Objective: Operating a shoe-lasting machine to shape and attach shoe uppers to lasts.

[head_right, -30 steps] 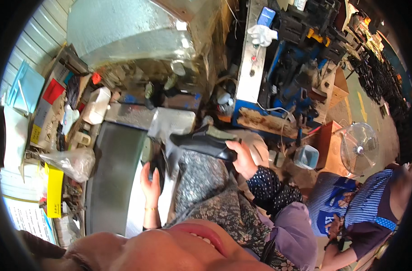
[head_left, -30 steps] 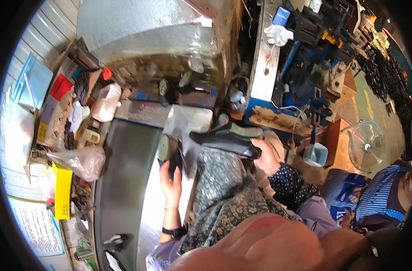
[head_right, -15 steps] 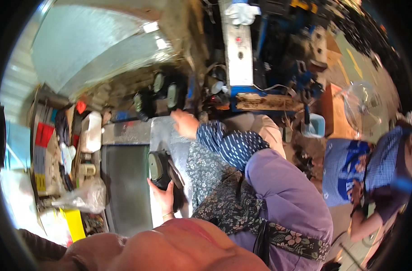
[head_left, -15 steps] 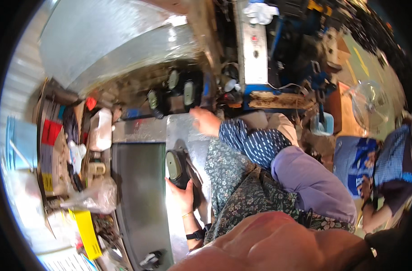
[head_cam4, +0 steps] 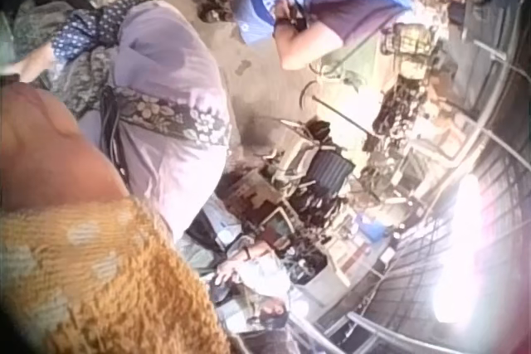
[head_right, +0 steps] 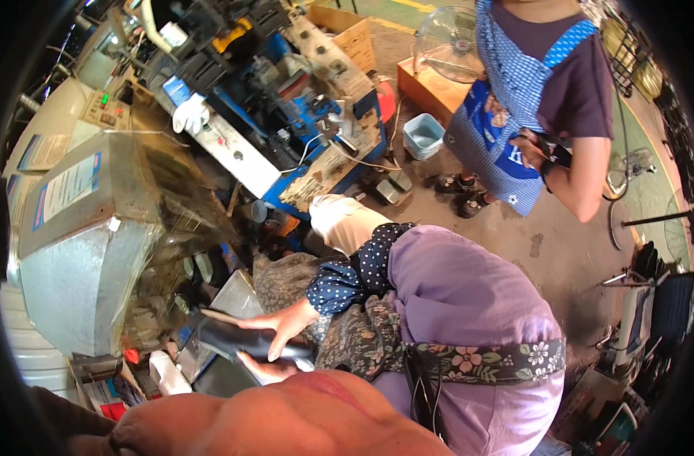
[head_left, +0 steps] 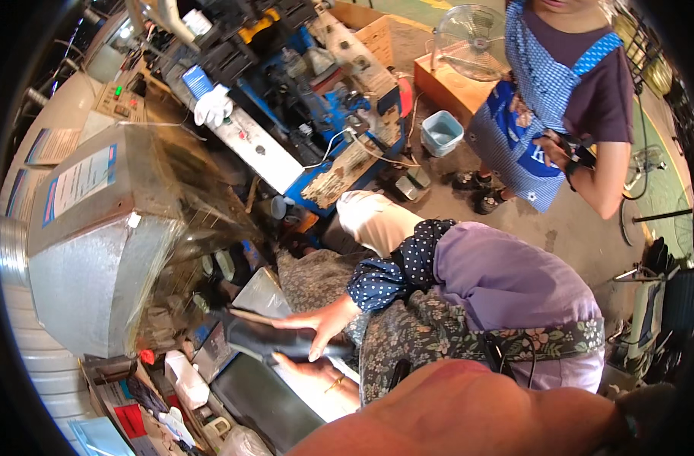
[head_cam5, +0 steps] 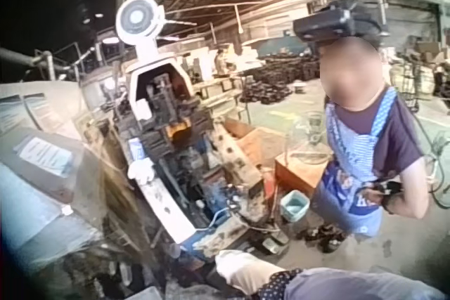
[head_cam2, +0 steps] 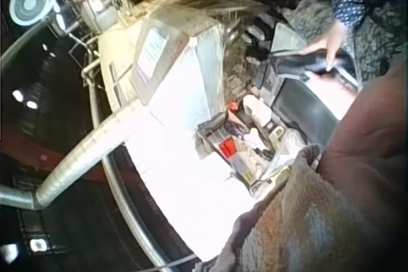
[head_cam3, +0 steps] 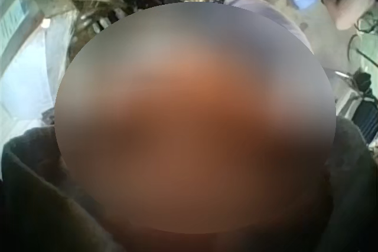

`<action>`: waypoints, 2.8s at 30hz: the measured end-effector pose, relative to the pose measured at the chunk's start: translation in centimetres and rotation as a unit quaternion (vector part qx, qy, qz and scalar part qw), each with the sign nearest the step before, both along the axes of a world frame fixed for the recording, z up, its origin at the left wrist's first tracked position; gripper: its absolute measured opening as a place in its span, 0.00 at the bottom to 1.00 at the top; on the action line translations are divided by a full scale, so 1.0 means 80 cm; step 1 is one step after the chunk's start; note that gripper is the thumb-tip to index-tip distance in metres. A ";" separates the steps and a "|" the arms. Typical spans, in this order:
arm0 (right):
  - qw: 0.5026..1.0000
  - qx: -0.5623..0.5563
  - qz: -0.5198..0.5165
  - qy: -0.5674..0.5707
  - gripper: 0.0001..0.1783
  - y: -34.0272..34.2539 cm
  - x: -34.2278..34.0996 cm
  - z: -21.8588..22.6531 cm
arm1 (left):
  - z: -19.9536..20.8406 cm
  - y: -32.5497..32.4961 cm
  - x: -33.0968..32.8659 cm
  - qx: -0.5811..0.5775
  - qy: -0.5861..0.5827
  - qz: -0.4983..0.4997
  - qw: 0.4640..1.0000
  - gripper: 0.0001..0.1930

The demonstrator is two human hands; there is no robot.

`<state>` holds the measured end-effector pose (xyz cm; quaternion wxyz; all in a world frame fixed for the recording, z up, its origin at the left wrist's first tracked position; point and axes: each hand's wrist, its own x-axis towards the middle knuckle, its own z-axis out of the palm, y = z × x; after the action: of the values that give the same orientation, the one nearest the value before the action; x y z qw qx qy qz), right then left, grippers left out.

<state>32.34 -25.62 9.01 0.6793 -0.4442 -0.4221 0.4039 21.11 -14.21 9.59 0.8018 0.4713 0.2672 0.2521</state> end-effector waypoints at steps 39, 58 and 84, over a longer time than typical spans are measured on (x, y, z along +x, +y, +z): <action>0.466 -0.412 -0.601 -0.502 0.40 -0.285 0.444 0.116 | -0.194 -0.040 0.010 0.334 0.101 -0.225 0.910 0.13; 0.479 -0.496 -0.567 -0.450 0.39 -0.237 0.541 0.157 | -0.169 -0.057 0.007 0.519 0.136 -0.123 0.835 0.09; 0.471 -0.492 -0.589 -0.435 0.34 -0.245 0.525 0.204 | -0.143 -0.076 0.020 0.657 0.170 -0.107 0.726 0.08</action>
<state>74.34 -45.26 25.35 0.1560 -0.9676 -0.0343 -0.1956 22.74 -20.30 -1.89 0.2540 0.9410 0.1142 0.1923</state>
